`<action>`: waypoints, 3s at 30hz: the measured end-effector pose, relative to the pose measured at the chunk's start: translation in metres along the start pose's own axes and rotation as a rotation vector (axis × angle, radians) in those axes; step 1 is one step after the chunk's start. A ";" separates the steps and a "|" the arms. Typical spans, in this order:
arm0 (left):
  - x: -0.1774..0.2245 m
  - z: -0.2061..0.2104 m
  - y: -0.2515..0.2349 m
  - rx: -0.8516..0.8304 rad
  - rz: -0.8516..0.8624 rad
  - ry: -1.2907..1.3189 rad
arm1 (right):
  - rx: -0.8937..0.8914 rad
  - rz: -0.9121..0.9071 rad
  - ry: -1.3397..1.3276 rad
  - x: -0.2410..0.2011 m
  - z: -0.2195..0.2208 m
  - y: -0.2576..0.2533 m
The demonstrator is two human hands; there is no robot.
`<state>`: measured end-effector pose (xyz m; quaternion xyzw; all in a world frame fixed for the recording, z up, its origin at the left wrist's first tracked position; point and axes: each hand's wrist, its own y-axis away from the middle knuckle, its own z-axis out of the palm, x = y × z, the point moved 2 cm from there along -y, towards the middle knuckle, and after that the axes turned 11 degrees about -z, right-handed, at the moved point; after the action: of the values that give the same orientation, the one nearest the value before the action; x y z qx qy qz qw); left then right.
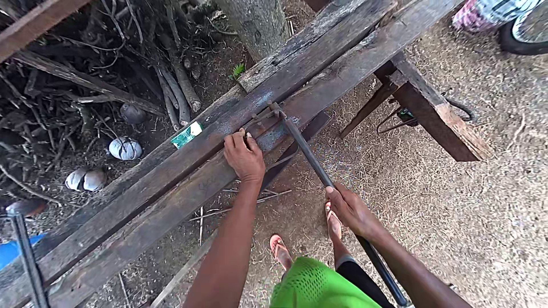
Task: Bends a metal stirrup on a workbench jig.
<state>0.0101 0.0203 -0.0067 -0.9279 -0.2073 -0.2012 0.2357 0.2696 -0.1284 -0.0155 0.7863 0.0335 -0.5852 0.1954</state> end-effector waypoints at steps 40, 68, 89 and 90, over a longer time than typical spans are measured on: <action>-0.001 -0.003 0.003 -0.025 0.037 -0.042 | 0.195 -0.001 -0.521 -0.017 0.090 -0.030; 0.002 -0.004 0.000 -0.044 0.045 -0.004 | 0.190 -0.079 -0.595 -0.013 0.103 -0.030; 0.006 -0.005 -0.003 -0.060 0.000 -0.004 | 0.227 -0.026 -0.290 0.034 0.042 0.051; 0.006 -0.005 -0.003 -0.062 -0.003 -0.006 | 0.251 -0.008 -0.163 0.048 0.024 0.068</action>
<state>0.0126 0.0215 0.0017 -0.9350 -0.2029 -0.2053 0.2060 0.2819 -0.2078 -0.0478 0.7544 -0.0526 -0.6474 0.0950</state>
